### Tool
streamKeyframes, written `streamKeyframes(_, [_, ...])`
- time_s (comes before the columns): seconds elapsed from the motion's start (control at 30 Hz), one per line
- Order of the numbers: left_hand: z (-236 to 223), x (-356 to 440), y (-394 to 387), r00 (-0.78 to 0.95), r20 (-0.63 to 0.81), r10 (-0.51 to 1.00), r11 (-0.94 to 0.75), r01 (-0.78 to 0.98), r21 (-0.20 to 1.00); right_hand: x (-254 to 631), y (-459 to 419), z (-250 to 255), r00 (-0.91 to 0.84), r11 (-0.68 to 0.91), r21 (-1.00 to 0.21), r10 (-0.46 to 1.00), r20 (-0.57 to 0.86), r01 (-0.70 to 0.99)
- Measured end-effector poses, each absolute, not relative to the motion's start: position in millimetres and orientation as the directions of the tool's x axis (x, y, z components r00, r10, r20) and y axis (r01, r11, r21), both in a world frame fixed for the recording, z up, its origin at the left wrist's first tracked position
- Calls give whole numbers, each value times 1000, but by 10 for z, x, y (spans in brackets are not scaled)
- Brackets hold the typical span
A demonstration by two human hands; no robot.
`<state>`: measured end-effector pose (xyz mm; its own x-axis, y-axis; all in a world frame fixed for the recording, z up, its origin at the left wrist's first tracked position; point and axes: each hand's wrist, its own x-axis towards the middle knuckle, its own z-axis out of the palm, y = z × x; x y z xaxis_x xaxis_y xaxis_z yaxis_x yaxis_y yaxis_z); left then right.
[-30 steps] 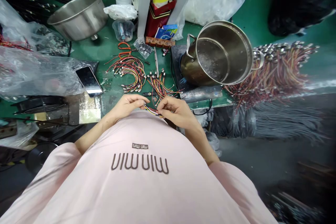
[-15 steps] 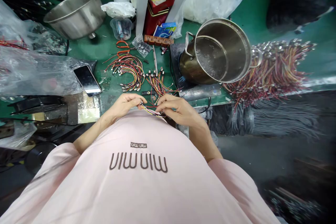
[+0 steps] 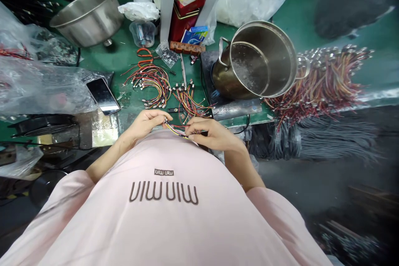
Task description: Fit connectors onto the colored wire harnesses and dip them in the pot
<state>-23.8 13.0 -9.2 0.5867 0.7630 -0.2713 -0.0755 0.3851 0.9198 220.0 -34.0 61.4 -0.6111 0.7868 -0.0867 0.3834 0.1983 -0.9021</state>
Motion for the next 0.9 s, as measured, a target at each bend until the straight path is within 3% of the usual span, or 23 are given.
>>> streamKeyframes(0.27, [-93, -260, 139, 560, -272, 783, 342, -23, 939, 2157, -360, 611, -589, 142, -913, 799, -122, 382])
streamKeyframes(0.6, [73, -152, 110, 462, -366, 808, 375, 76, 924, 2091, -408, 466, -403, 143, -905, 915, -33, 401])
streamKeyframes(0.9, [100, -68, 60, 498, -338, 799, 363, 50, 930, 1894, -423, 460, -317, 180, -863, 948, 24, 473])
